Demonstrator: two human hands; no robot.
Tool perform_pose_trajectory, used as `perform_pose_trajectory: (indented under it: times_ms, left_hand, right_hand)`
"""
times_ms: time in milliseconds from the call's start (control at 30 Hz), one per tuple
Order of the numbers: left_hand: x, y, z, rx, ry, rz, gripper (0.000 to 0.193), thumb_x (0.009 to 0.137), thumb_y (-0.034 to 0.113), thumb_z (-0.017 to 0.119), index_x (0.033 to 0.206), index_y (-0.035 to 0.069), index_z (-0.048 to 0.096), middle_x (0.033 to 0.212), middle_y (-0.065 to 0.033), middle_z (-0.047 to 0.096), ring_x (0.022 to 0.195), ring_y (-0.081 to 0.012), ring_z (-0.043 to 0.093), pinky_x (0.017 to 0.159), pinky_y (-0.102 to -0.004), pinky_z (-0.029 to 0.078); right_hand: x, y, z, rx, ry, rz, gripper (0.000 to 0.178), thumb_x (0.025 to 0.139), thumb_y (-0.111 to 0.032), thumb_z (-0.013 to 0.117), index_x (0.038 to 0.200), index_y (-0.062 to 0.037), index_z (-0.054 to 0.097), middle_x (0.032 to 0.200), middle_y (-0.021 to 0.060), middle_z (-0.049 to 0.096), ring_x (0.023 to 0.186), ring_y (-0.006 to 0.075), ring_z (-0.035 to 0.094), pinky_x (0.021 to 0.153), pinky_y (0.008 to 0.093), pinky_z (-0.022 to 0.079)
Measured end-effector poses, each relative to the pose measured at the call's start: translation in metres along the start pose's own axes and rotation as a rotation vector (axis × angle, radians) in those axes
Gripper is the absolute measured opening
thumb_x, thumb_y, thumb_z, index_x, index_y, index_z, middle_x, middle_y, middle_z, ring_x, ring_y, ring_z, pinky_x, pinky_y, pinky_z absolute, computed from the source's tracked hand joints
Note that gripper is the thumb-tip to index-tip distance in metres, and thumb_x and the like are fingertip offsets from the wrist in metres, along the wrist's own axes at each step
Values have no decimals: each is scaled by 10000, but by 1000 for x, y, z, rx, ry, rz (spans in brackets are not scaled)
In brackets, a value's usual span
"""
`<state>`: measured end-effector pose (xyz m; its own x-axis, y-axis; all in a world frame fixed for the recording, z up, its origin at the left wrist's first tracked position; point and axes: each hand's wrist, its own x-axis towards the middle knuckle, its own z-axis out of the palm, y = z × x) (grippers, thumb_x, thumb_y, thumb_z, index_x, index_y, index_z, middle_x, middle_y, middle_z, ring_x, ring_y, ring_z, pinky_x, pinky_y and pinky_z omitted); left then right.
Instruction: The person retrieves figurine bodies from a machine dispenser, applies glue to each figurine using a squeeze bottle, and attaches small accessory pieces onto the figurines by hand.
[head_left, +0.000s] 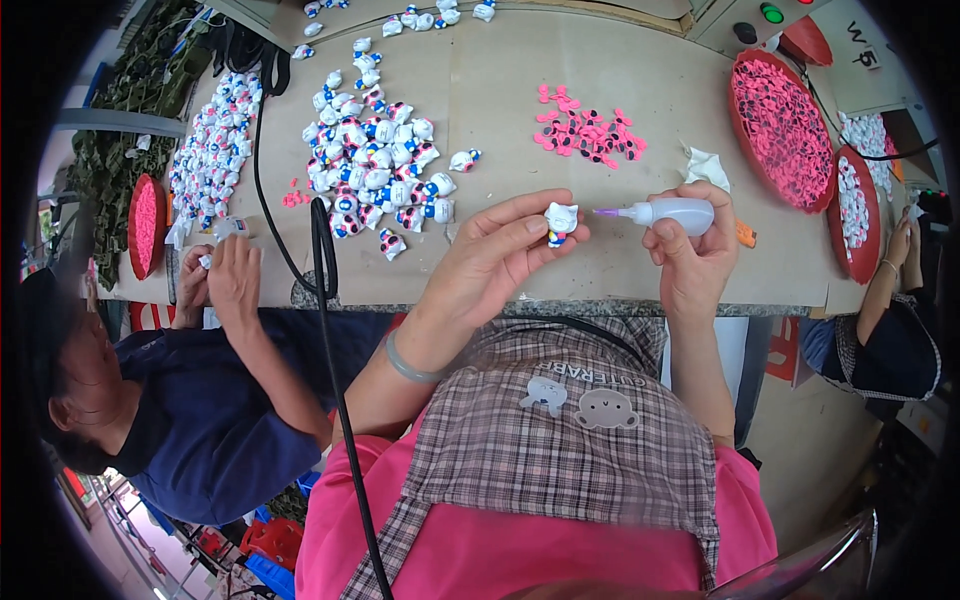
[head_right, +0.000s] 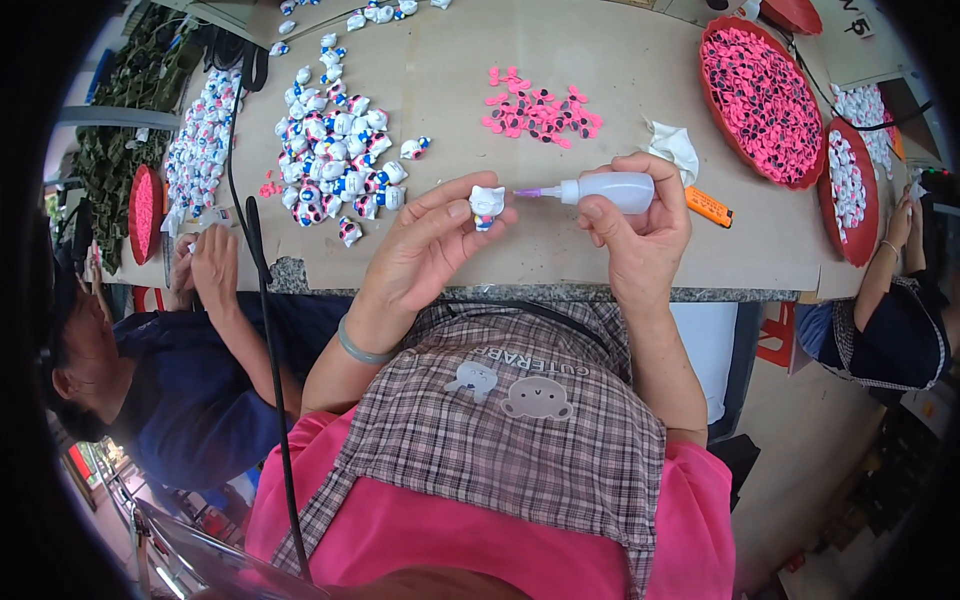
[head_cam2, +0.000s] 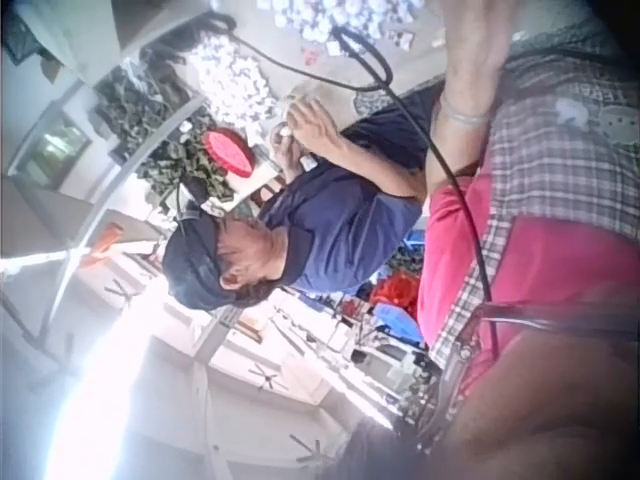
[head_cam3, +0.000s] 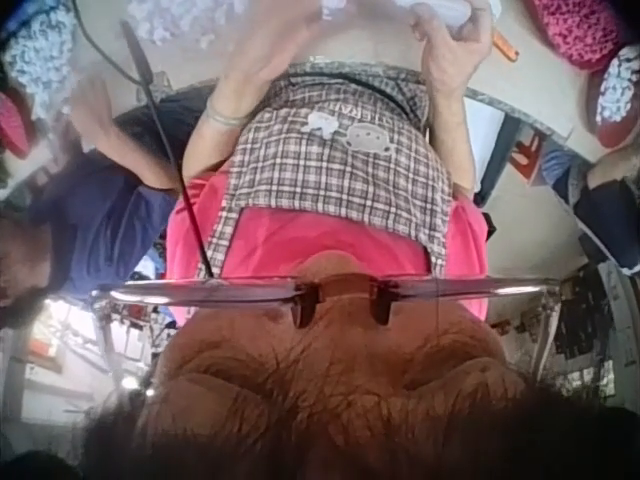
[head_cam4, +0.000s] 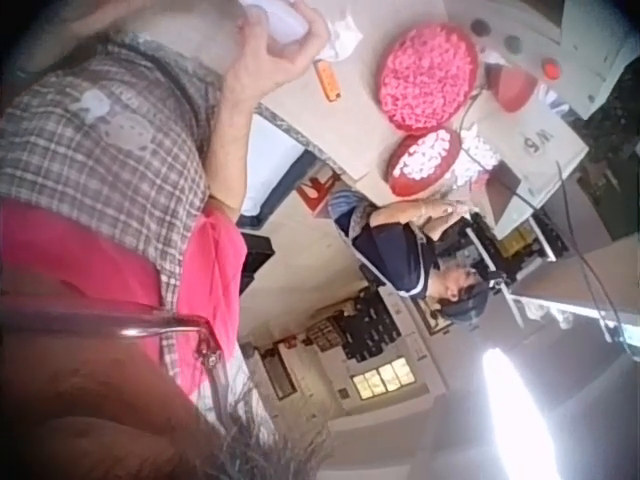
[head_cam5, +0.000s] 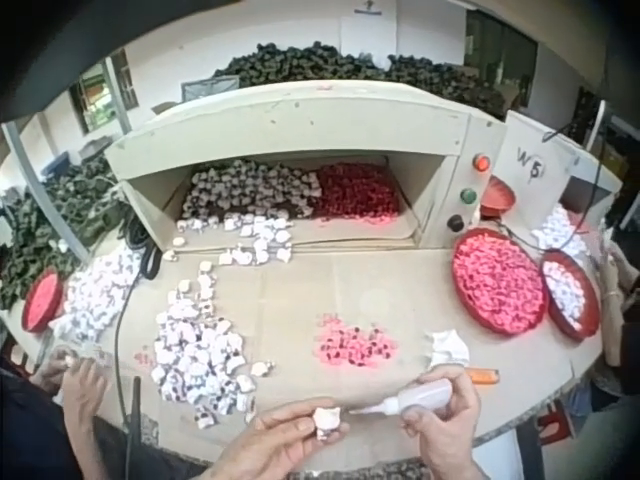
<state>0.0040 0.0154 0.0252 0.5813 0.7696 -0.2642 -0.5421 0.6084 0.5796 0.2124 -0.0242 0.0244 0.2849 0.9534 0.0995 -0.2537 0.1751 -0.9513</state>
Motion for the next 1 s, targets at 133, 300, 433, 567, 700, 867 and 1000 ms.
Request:
perform_pose_trajectory:
  times_ms: [133, 300, 433, 567, 700, 867, 1000]
  left_hand:
    - [-4, -9, -1, -9, 8, 23, 289, 934, 83, 534, 1196, -39, 536, 1117, -153, 615, 1054, -273, 614, 941, -358, 494]
    - [-6, -14, 0, 60, 25, 62, 280, 930, 74, 542, 1191, -28, 542, 1099, -136, 620, 1031, -247, 620, 918, -346, 499]
    - [-5, -17, -5, 105, 47, 119, 276, 917, 65, 565, 1182, -12, 541, 1080, -115, 622, 996, -202, 622, 878, -312, 503]
    - [-5, -16, -6, 104, 41, 113, 265, 900, 40, 582, 1157, -5, 537, 1080, -106, 618, 987, -176, 617, 871, -299, 503]
    - [-7, -15, -4, 88, 63, 100, 257, 889, 16, 586, 1141, -1, 536, 1082, -101, 611, 986, -169, 614, 875, -297, 504]
    - [-7, -16, -5, 80, 63, 116, 260, 879, -1, 591, 1133, 0, 533, 1097, -99, 596, 994, -170, 609, 883, -300, 505]
    - [-7, -16, -5, 72, 62, 123, 259, 878, -1, 592, 1130, 1, 532, 1110, -99, 591, 1005, -171, 604, 883, -300, 505]
  right_hand:
    - [-6, -6, 4, -118, -1, -80, 310, 883, -86, 628, 1157, -11, 505, 923, 134, 642, 646, 103, 582, 506, 195, 440]
    - [-13, -6, 6, -186, -47, -259, 317, 916, -172, 602, 1153, 18, 507, 934, 145, 643, 634, 104, 578, 512, 199, 453]
    - [-16, -6, 5, -472, -92, -414, 364, 966, -256, 513, 1192, 28, 480, 927, 191, 634, 633, 151, 583, 509, 227, 439]
    - [-17, -4, 6, -547, -78, -463, 370, 966, -264, 513, 1186, 32, 482, 917, 195, 645, 630, 149, 585, 515, 223, 444]
    - [-17, -5, 8, -551, -83, -459, 368, 966, -262, 514, 1181, 35, 484, 912, 195, 646, 627, 149, 585, 514, 222, 445]
    - [-18, -5, 8, -579, -101, -462, 363, 962, -254, 522, 1173, 40, 491, 910, 196, 651, 620, 139, 581, 517, 215, 446]
    - [-18, -5, 8, -628, -109, -470, 366, 959, -253, 529, 1171, 43, 493, 908, 194, 654, 610, 125, 571, 519, 210, 447]
